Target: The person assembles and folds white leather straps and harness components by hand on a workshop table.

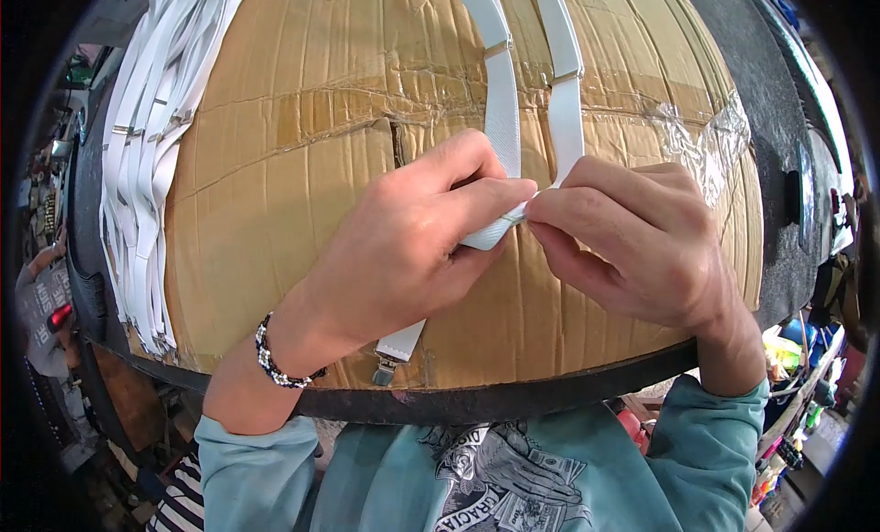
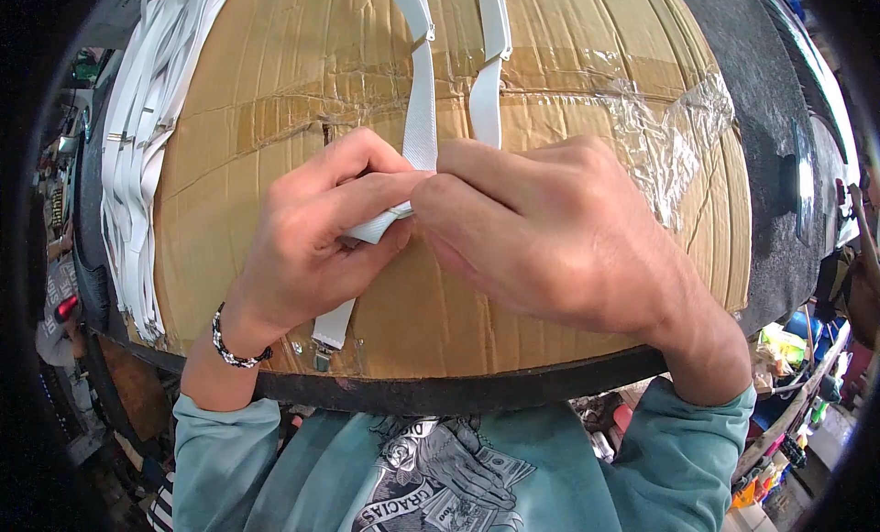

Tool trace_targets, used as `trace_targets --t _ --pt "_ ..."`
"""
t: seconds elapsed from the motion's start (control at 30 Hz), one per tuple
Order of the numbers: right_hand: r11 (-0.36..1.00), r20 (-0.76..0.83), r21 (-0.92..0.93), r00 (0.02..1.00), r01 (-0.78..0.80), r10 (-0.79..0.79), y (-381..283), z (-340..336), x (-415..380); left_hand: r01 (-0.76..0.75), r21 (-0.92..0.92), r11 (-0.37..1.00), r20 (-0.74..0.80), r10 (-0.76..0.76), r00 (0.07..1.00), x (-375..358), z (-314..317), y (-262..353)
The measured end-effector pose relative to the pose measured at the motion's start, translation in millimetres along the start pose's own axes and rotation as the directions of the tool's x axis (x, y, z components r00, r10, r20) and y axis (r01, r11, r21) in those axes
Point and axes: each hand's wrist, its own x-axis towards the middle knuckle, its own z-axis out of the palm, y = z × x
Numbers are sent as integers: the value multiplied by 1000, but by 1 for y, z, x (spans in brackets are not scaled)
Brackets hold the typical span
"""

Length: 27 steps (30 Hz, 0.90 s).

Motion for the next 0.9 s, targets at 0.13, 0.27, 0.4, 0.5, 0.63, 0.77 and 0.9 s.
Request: trace_targets --t 0.13,0.27,0.4,0.5,0.63,0.77,0.9 --pt "988 -55 71 988 -137 141 0 0 4 36 -16 999 -4 -36 999 -1 -1 0" --pt "810 -90 224 816 -542 571 -4 -15 9 62 -37 997 -14 -62 998 1 -2 0" --pt "724 -122 176 715 -667 688 24 -34 5 61 -82 995 -11 -62 998 3 -5 -1" --pt "719 82 76 723 -691 686 55 -38 -5 115 -151 982 10 -115 993 2 -8 -4" --pt "687 242 32 672 -726 699 69 -41 -13 144 -182 973 37 -140 990 3 -11 -5" --pt "692 221 188 716 -697 662 57 -39 -11 146 -227 963 24 -144 989 4 -9 -4" --pt "752 227 290 806 -592 547 73 -39 -18 156 -209 965 42 -151 988 5 -10 -4"
